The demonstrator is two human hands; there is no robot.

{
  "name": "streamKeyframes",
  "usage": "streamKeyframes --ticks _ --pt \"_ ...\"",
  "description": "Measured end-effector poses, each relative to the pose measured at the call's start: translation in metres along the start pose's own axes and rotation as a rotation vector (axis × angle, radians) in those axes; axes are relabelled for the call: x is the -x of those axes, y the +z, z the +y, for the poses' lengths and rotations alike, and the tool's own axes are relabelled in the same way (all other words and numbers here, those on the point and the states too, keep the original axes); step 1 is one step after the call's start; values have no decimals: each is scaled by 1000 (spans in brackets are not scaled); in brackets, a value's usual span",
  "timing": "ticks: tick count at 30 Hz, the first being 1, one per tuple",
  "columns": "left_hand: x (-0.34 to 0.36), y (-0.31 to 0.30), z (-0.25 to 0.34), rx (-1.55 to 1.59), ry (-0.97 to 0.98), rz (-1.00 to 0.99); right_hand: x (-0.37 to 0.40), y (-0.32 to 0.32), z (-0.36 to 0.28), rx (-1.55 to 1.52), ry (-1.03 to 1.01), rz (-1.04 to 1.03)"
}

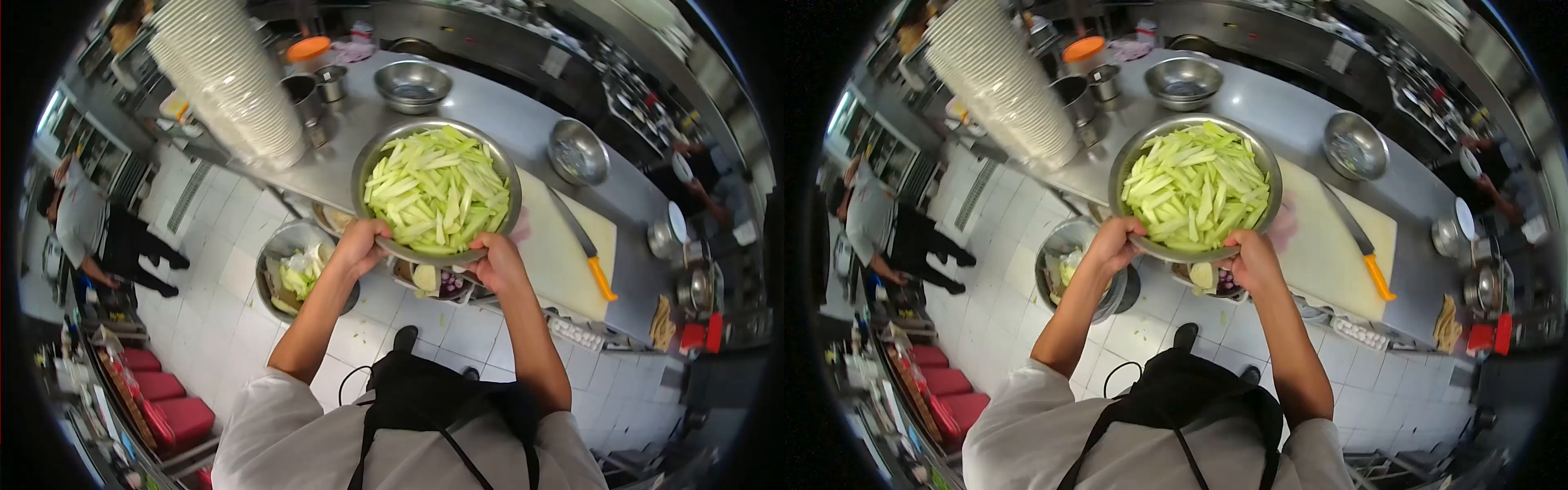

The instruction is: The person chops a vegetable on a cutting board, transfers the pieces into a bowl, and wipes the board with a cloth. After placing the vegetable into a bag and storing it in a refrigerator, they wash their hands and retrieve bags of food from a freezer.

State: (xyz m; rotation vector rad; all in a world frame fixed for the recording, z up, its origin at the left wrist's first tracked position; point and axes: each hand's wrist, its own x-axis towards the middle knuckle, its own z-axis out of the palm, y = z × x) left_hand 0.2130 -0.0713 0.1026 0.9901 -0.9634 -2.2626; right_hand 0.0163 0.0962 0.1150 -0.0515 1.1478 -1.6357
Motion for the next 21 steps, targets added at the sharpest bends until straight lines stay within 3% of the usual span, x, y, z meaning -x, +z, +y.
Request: streamKeyframes --ticks 8,13,18,19,21 --pt "71 157 -81 -91 -42 -186 165 -132 -34 -99 -214 86" --pt "131 276 -190 -172 -132 -444 278 -261 -5 -279 -357 190" --pt "171 370 -348 -404 -418 -573 409 -400 23 -489 -449 381" --pt "106 325 -292 -407 -499 -617 347 -318 30 -504 -487 478" --pt "84 336 -299 -370 -556 -779 340 -310 33 -569 -540 578"
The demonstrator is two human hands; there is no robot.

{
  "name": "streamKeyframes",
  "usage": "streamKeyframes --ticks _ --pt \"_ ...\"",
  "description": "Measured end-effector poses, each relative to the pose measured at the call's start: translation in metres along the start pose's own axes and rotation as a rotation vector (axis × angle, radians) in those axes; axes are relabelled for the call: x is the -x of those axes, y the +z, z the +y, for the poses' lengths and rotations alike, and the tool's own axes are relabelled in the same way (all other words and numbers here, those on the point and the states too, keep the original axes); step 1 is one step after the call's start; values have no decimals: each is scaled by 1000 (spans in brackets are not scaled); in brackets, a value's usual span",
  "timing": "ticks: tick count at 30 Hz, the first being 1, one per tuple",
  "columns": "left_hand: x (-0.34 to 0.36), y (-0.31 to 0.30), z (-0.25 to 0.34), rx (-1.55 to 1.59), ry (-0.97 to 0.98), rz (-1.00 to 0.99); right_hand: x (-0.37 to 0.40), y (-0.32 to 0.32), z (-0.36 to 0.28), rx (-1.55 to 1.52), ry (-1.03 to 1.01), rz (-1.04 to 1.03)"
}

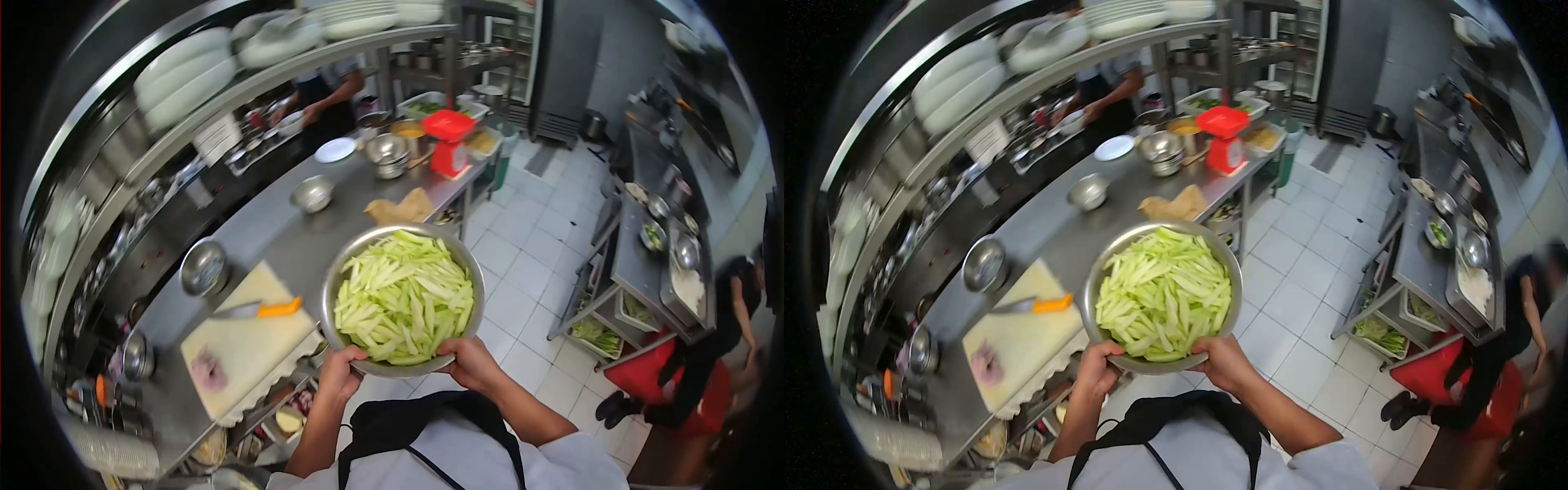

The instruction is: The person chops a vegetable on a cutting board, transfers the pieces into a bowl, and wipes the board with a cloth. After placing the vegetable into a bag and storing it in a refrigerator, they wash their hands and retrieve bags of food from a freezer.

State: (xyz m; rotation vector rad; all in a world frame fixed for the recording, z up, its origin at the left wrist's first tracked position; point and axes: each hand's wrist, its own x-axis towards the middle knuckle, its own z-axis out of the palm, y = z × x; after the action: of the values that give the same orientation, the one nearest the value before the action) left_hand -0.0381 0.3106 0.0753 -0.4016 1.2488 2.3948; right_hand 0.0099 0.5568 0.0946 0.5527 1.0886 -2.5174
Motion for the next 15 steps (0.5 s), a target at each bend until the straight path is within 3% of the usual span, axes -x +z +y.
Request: streamKeyframes --ticks 7,10,11,12,15 --pt "-51 -64 43 -113 -162 -474 -29 24 84 -300 -244 196" --pt "-96 -81 35 -281 -158 -372 -60 -3 99 -389 -329 238" --pt "-121 -99 23 -378 -148 -276 -76 -17 107 -416 -354 241" --pt "-152 -164 28 -416 -144 -285 -118 -6 149 -421 -389 258" --pt "-206 -206 20 -495 -152 -250 -163 -31 171 -449 -436 270"
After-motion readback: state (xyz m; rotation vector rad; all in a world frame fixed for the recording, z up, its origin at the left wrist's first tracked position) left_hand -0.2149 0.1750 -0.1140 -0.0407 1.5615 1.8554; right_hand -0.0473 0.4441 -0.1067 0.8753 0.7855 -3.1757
